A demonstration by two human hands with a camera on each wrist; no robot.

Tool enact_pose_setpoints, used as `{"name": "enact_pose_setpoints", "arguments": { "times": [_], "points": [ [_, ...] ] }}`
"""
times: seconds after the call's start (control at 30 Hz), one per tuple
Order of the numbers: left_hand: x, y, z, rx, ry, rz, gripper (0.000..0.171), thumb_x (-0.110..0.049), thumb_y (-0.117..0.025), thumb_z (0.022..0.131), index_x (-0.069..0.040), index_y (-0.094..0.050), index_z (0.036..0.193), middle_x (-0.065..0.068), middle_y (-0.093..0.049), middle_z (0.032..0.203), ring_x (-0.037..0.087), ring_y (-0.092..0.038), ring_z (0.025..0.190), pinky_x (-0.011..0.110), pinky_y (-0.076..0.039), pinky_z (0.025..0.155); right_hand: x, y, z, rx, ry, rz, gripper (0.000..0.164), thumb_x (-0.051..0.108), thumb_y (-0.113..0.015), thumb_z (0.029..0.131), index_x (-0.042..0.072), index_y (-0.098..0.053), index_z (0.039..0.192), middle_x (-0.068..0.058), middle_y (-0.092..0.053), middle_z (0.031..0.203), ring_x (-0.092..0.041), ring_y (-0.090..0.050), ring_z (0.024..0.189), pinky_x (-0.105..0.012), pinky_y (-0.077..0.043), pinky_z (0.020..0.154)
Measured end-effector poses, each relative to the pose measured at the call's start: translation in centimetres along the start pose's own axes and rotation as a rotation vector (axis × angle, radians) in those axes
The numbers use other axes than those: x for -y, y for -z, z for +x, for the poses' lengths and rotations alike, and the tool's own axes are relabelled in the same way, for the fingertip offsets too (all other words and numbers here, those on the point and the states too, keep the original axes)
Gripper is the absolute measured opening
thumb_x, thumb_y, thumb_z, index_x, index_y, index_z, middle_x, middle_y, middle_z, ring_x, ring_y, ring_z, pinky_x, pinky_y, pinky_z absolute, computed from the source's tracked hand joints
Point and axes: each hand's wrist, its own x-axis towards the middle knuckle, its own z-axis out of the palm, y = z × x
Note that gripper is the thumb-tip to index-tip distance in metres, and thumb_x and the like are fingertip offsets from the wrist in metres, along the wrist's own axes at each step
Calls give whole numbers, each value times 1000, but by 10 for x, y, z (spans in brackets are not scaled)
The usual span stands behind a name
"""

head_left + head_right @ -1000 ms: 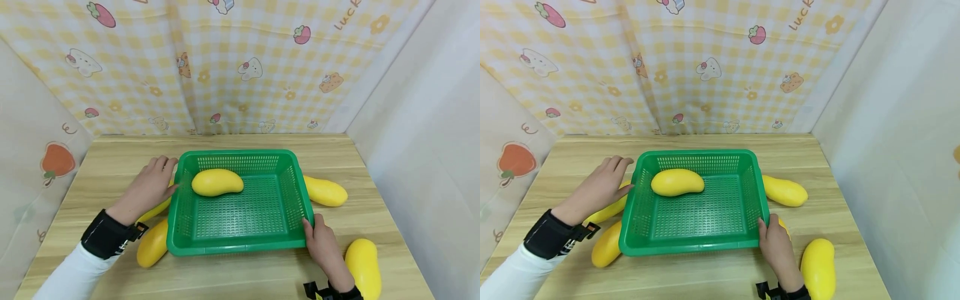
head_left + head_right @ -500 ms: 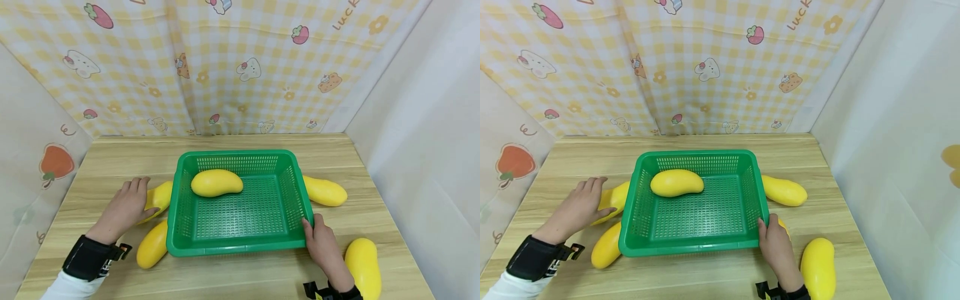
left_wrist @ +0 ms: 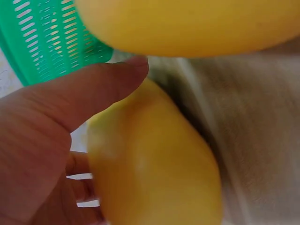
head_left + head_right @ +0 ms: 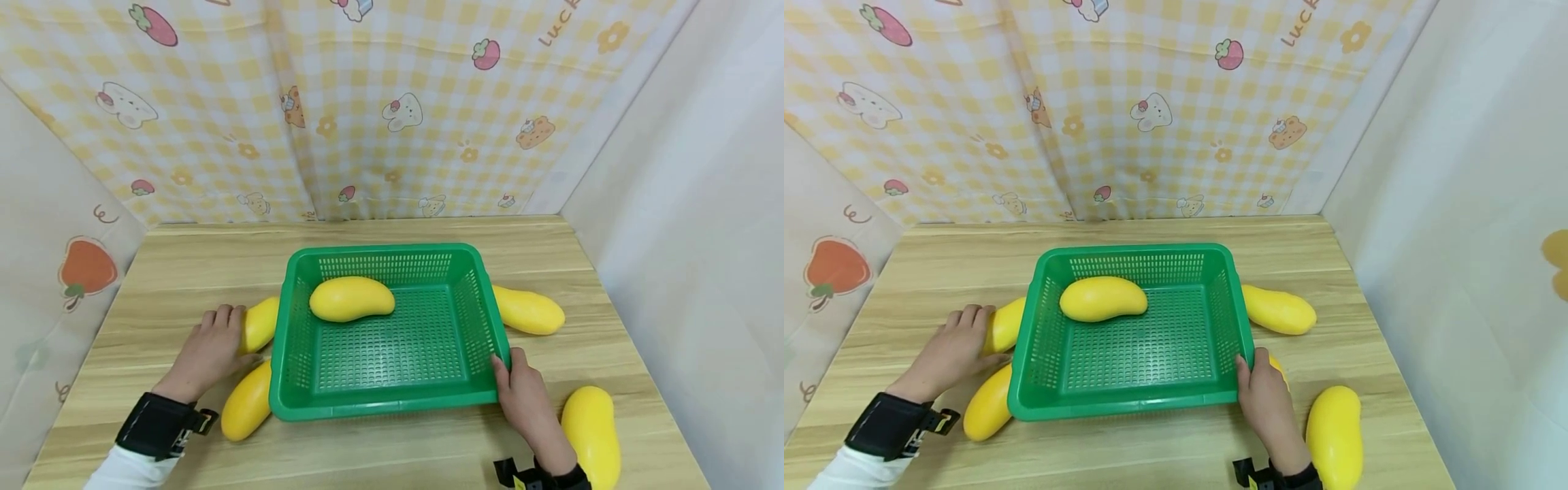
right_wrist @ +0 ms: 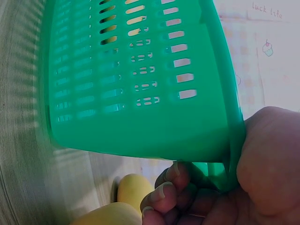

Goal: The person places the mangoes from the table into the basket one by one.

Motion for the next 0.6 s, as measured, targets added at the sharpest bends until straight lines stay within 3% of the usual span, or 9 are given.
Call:
{"name": "enact_pose_setpoints", "arguments": {
  "times": [0.6],
  "points": [
    [2, -7, 5, -5, 9, 4, 85, -29, -86, 68, 15, -39, 124, 32, -45, 109, 47, -43, 97, 58, -42, 74, 0, 1, 0, -6, 3, 10, 30, 23, -43, 103, -6, -43, 108, -8, -51, 71, -18, -48, 58, -30, -41, 51]
  ]
}}
